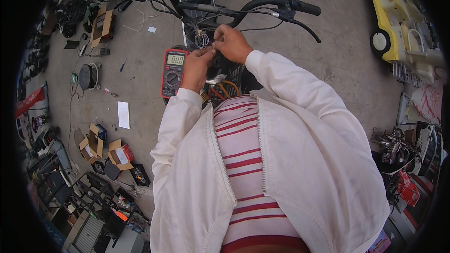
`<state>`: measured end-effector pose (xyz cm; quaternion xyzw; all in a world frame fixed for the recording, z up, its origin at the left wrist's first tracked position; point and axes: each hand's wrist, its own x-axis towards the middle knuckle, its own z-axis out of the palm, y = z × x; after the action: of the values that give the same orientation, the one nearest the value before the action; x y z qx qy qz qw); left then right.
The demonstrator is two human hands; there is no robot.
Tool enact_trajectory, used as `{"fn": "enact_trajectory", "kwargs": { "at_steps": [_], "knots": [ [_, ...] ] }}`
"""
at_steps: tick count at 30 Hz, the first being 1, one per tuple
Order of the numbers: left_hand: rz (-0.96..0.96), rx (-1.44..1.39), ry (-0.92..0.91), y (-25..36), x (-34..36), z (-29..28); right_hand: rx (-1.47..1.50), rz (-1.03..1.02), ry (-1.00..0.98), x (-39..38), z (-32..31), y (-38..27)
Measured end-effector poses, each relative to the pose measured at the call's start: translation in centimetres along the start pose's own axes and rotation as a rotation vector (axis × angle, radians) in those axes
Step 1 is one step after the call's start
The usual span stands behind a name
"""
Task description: The person uses a multimeter to test electrical connections on an electric scooter's handlebar wiring. They strip wire ends, connect probes to various wires, and observe readings on the multimeter display while working in an outdoor workshop area.
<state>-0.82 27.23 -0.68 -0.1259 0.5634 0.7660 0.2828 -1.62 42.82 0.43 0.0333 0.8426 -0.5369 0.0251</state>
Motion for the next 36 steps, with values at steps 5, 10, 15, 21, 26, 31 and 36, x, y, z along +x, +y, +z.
{"fn": "enact_trajectory", "kwargs": {
  "at_steps": [5,10,15,21,26,31,36],
  "knots": [
    [0.004,0.026,0.048,-0.8,0.7,-0.5,0.247,0.109,-0.029,0.1,-0.1,0.3],
    [0.039,-0.004,0.072,-1.8,1.4,-1.0,-0.098,-0.044,-0.083,0.5,-0.2,1.5],
    [0.062,-0.055,0.066,-2.7,2.3,-1.7,-0.137,-0.009,-0.055,0.5,0.5,1.1],
    [0.081,-0.095,0.111,-1.6,1.3,-0.3,-0.139,-0.053,0.17,-1.3,1.3,0.3],
    [0.114,-0.082,0.112,-2.0,1.5,-0.5,0.008,0.054,0.263,-2.0,2.4,0.2],
    [0.104,-0.079,0.129,-1.7,1.3,-0.1,0.014,0.117,0.263,-2.0,2.4,0.3],
    [0.109,-0.052,0.134,-1.9,1.5,-0.4,0.007,0.148,0.193,-2.2,2.1,-0.3]
  ]
}}
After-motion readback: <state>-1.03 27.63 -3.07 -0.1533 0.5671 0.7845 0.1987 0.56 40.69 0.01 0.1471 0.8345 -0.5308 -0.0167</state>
